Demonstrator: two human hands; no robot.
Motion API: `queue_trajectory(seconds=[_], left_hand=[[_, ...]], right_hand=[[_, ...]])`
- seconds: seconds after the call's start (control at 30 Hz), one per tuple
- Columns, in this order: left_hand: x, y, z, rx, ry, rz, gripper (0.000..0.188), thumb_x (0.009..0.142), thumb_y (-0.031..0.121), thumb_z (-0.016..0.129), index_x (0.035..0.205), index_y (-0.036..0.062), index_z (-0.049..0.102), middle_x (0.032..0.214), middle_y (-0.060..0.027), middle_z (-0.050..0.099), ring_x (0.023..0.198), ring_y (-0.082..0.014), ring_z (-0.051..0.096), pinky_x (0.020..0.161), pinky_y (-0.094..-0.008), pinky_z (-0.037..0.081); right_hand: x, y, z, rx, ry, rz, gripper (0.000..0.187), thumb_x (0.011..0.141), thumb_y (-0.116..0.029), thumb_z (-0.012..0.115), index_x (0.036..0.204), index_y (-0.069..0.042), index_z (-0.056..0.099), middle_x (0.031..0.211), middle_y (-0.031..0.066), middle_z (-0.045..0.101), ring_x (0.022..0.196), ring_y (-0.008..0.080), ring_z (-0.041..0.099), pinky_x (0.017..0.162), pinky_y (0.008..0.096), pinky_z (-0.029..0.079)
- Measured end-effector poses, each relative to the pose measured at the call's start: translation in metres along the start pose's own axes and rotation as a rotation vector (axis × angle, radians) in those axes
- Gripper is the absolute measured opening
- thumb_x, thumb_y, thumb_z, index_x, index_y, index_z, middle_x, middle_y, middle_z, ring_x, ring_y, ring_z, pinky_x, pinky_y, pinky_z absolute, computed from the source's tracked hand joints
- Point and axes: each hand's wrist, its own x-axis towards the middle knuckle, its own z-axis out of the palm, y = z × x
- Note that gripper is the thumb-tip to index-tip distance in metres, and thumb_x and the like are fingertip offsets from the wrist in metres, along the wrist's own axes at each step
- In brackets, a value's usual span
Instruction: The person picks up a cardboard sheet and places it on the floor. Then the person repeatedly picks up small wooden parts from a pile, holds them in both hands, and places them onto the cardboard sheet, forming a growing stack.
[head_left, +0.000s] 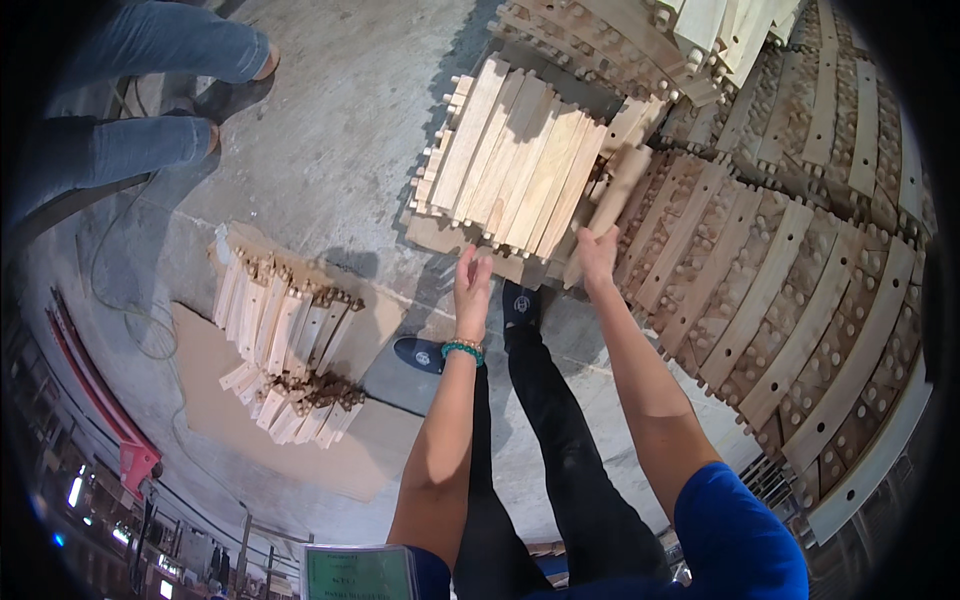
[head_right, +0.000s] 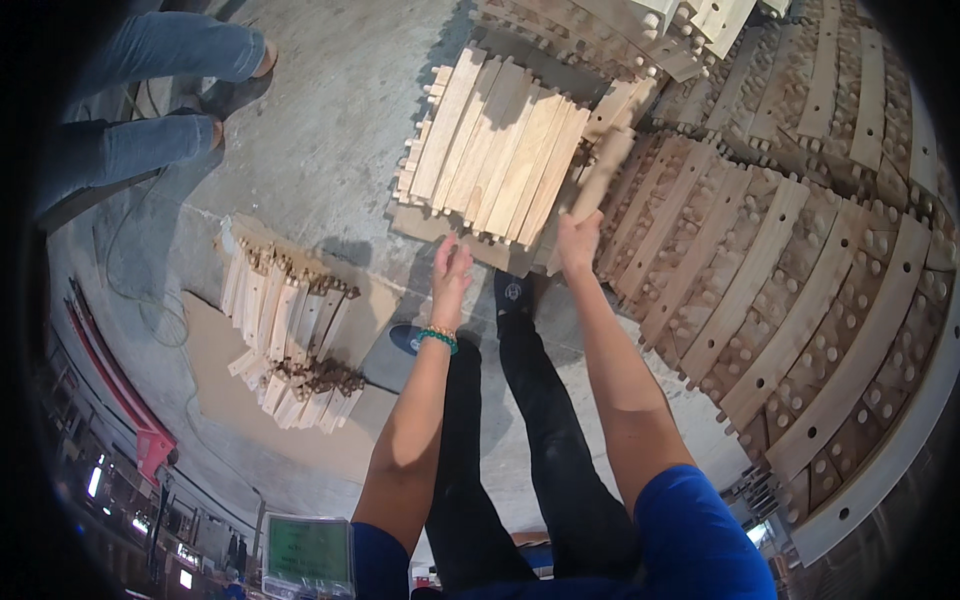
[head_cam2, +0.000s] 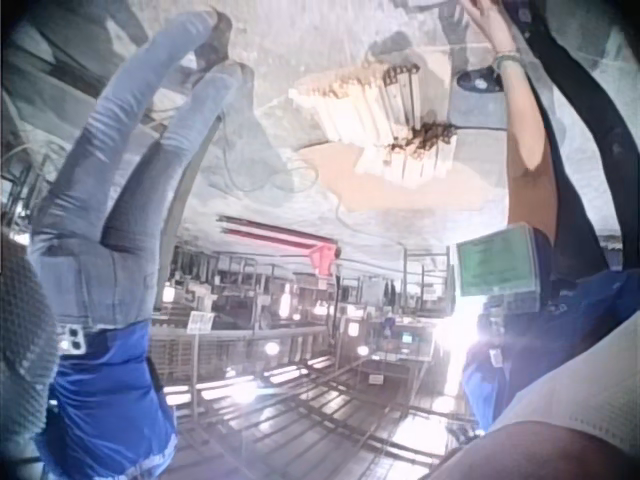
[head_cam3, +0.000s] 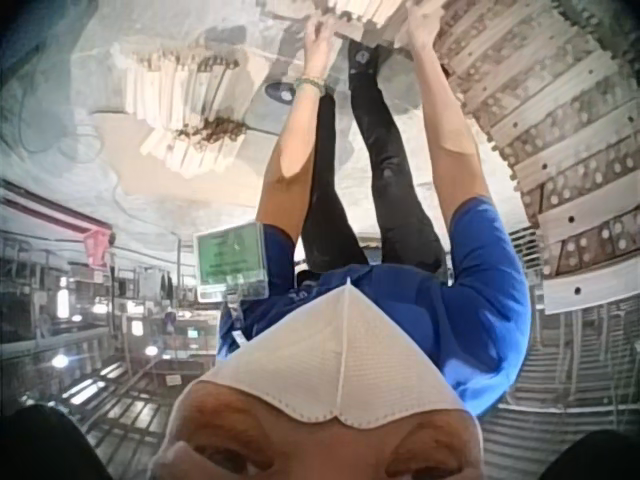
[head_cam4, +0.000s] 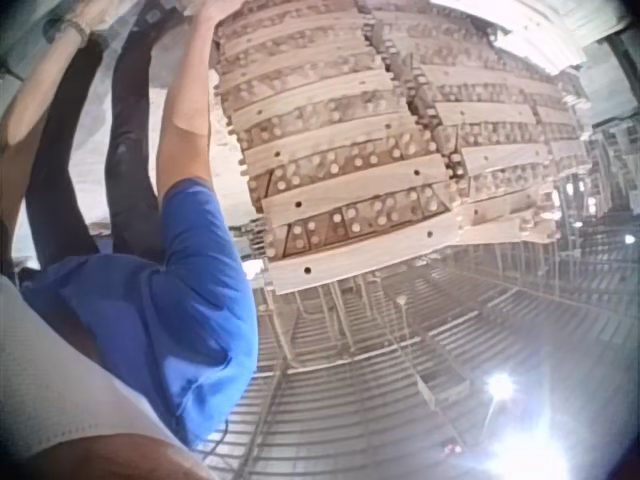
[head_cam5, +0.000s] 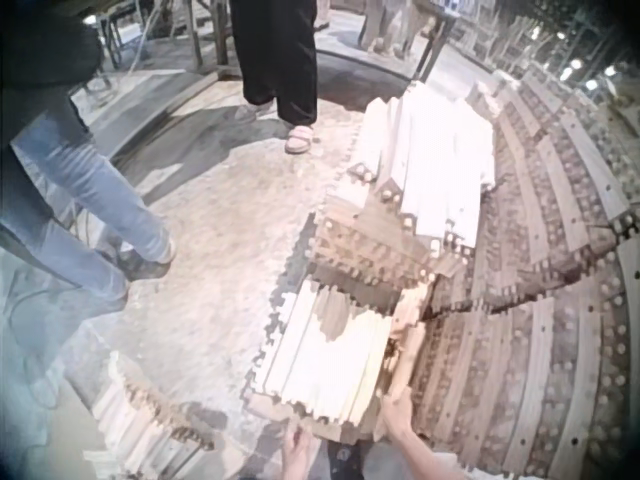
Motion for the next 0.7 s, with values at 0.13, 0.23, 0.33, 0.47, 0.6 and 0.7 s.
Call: queue_trajectory(seconds=[0.13,0.23,0.33,0.47,0.6,0.7], left_hand=[[0.021,-0.002,0.013,-0.384,0.016,-0.192,0.079,0.085,0.052,0.052,0.139,0.0075,0.015,0.137,-0.018,0.034,0.126,-0.0313,0.035,0.102,-0.047,0.027],[0.037,-0.007,0.021,-0.465,0.003,-0.171,0.07,0.087,0.049,0.052,0.135,0.0102,0.019,0.135,-0.0173,0.035,0.125,-0.0317,0.037,0.102,-0.0464,0.029],[0.026,-0.026,0.024,-0.395,-0.016,-0.204,0.048,0.087,0.044,0.054,0.121,0.0129,0.037,0.126,-0.0156,0.045,0.121,-0.0256,0.042,0.099,-0.0461,0.031],[0.028,-0.03,0.024,-0.075,-0.057,0.063,0.041,0.085,0.026,0.057,0.12,0.0099,0.044,0.115,-0.0071,0.054,0.11,-0.0194,0.05,0.092,-0.0328,0.037],[0.041,-0.003,0.036,-0.033,-0.344,0.069,0.044,0.086,0.026,0.046,0.126,0.0071,0.042,0.11,-0.0026,0.054,0.1,-0.0148,0.051,0.085,-0.0243,0.039],[0.03,0.015,0.056,-0.097,-0.217,-0.024,0.036,0.087,0.033,0.044,0.102,0.001,0.053,0.089,-0.0027,0.057,0.075,-0.0107,0.051,0.067,-0.0231,0.041]], right_hand=[[0.0,-0.021,0.043,0.058,-0.122,0.102,0.094,0.064,-0.036,0.077,0.127,0.005,0.021,0.122,0.0222,0.042,0.115,0.0266,0.043,0.096,0.0337,0.036],[0.011,-0.017,0.054,-0.072,-0.084,0.027,0.102,0.057,-0.035,0.082,0.128,0.005,0.021,0.123,0.0233,0.042,0.115,0.0273,0.044,0.097,0.0342,0.036],[0.005,-0.015,0.04,-0.035,-0.149,0.087,0.104,0.055,-0.034,0.084,0.128,0.006,0.021,0.12,0.0224,0.046,0.111,0.028,0.048,0.095,0.0349,0.039],[0.016,-0.012,0.006,0.061,-0.255,0.204,0.098,0.057,-0.037,0.082,0.127,0.006,0.029,0.115,0.0204,0.051,0.106,0.0266,0.052,0.092,0.0346,0.041],[0.015,-0.012,0.001,0.297,-0.404,0.301,0.083,0.069,-0.035,0.076,0.129,0.003,0.034,0.12,0.017,0.051,0.112,0.0235,0.049,0.095,0.035,0.039],[0.007,-0.014,-0.012,0.399,-0.431,0.385,0.068,0.077,-0.026,0.07,0.13,0.0,0.035,0.121,0.0137,0.051,0.111,0.0218,0.05,0.093,0.0348,0.042]])
